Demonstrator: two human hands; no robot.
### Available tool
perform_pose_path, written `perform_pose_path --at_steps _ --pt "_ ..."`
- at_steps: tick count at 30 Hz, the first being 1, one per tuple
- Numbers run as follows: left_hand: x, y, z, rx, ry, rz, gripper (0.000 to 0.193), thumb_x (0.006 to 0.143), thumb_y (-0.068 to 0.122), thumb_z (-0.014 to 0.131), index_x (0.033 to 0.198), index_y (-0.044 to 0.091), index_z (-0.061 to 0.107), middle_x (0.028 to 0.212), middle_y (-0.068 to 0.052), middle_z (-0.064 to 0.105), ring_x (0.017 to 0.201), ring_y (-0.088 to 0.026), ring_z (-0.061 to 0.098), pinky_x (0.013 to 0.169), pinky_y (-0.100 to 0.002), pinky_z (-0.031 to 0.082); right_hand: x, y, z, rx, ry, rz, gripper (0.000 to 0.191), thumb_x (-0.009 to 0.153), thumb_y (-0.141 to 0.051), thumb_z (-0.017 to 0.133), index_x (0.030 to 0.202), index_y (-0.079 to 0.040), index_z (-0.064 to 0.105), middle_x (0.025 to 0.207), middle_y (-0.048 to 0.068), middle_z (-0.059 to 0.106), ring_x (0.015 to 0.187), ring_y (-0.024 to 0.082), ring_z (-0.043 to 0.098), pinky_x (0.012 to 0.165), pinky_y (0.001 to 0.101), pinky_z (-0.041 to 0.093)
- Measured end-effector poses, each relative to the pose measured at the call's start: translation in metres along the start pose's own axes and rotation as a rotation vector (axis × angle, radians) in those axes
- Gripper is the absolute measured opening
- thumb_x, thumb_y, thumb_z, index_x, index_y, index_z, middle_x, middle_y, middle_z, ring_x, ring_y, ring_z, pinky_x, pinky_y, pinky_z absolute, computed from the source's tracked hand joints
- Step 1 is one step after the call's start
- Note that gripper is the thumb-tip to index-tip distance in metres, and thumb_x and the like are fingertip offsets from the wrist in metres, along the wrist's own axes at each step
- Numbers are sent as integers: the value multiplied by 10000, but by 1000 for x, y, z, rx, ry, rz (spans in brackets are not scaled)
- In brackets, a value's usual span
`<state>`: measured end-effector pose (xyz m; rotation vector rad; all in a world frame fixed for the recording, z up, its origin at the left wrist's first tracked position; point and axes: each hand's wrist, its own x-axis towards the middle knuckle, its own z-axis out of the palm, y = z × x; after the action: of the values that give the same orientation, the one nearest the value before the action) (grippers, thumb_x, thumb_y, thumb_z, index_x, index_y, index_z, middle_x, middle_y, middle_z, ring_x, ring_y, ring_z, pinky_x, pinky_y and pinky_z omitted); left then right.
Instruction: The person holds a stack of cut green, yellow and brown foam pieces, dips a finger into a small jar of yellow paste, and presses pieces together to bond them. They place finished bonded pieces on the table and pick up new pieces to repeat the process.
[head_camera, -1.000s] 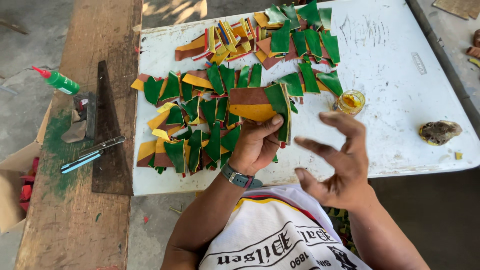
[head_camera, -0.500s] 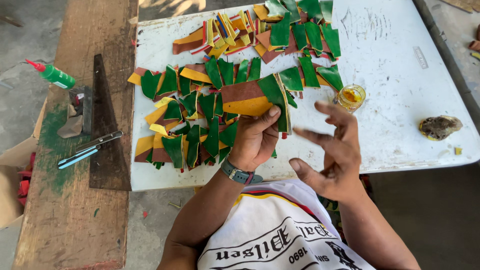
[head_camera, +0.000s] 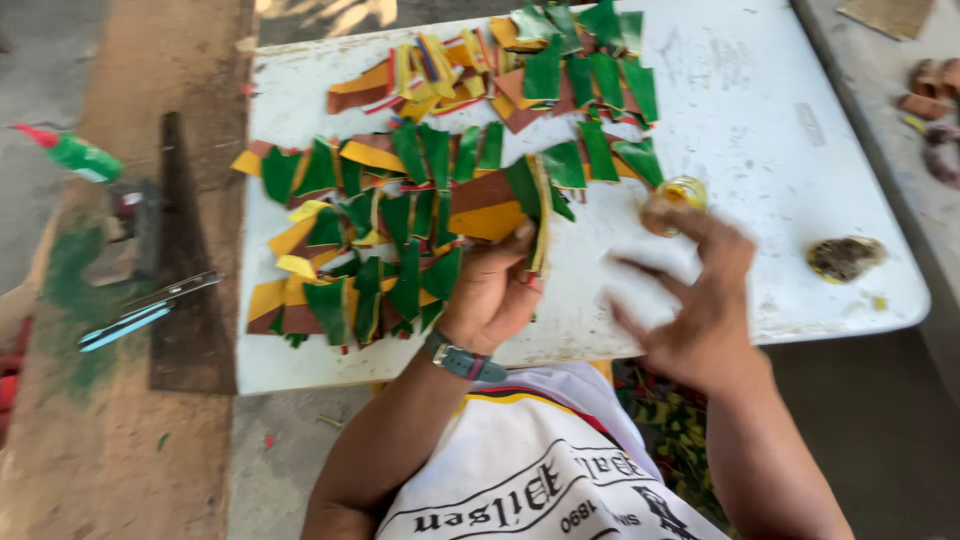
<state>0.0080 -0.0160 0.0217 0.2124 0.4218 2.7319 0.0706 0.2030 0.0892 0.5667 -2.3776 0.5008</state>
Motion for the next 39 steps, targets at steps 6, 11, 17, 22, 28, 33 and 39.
perform_pose_path --at_steps 6,11,17,22,28,33,39 --pt "-1 3 -14 -10 -43 -47 114 1036 27 683 1135 81 671 968 -22 731 755 -93 666 641 -241 532 21 116 19 -363 -271 176 294 728 -267 840 1004 -180 787 1358 72 603 1318 350 459 1037 505 341" --pt "3 4 -19 -37 46 -46 175 1005 11 664 1170 70 660 1010 -57 741 835 -106 695 657 -219 540 29 142 39 -315 -556 283 317 720 -311 807 1013 -192 785 1336 52 604 1289 333 450 1058 493 330" --pt "2 -1 -25 -44 30 -65 197 1027 12 658 1214 72 662 1082 -68 751 916 -147 729 694 -244 576 30 155 39 -285 -640 254 471 659 -340 827 1124 -268 811 1425 62 543 1327 336 411 1042 514 310" --pt "3 -5 -12 -35 50 -56 220 1024 3 641 1237 61 654 1138 -64 745 994 -150 732 808 -274 599 44 155 57 -355 -833 341 534 621 -400 863 1139 -286 803 1450 13 525 1348 290 386 1082 479 281" --pt "2 -2 -10 -17 133 -33 260 960 9 635 1208 86 652 1103 -46 749 958 -127 736 824 -274 609 38 153 24 -268 -622 257 538 627 -370 867 1156 -293 808 1468 46 550 1388 316 377 1090 489 270" --pt "9 -15 -25 -57 35 -75 182 1044 35 678 1224 49 654 1076 -61 752 892 -139 727 721 -259 572 9 121 -21 -94 -420 262 442 695 -277 886 1127 -275 790 1512 73 565 1450 317 382 1140 474 294" --pt "8 -29 -17 -5 -48 -135 205 1003 33 680 1201 80 653 1043 -51 754 838 -149 739 668 -293 590 -4 34 -27 878 -179 162 659 683 -99 799 1326 -207 703 1597 127 358 1515 285 331 1257 445 282"
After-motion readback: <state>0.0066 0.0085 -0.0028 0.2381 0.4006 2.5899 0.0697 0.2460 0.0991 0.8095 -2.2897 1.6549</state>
